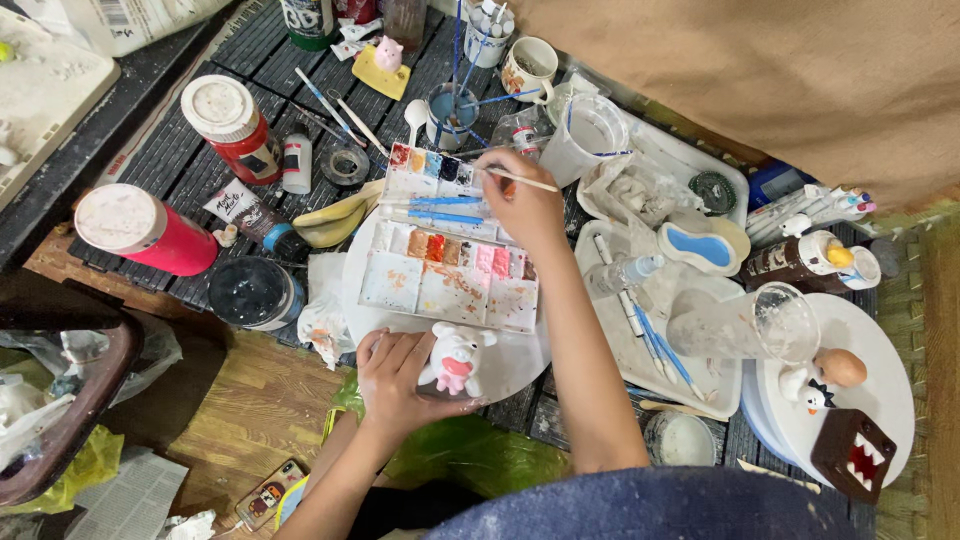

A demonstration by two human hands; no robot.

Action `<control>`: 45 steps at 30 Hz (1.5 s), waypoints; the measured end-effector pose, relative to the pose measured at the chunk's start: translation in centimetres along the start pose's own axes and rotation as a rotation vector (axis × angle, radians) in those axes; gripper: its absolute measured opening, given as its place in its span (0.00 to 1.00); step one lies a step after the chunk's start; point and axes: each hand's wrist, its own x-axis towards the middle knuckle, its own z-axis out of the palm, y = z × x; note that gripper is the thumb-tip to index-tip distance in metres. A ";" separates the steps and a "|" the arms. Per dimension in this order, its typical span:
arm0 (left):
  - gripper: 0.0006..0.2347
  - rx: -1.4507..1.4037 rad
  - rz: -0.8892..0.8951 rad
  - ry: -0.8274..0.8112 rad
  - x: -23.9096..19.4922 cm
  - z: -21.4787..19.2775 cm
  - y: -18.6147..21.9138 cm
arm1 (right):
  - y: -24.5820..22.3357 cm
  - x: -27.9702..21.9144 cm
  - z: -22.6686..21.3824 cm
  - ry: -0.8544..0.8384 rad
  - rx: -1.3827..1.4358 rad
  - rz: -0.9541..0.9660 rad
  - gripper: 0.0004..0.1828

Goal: The person paints a small white figurine using a fine brush and a palette of mixed paints. They rotate the figurine to apply paint to different areas, occasionally dipping the brush into the palette to reload color.

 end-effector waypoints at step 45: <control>0.40 0.045 -0.017 -0.014 0.1 0.2 0.8 | -3.0 -26.3 3.5 0.359 0.829 0.311 0.09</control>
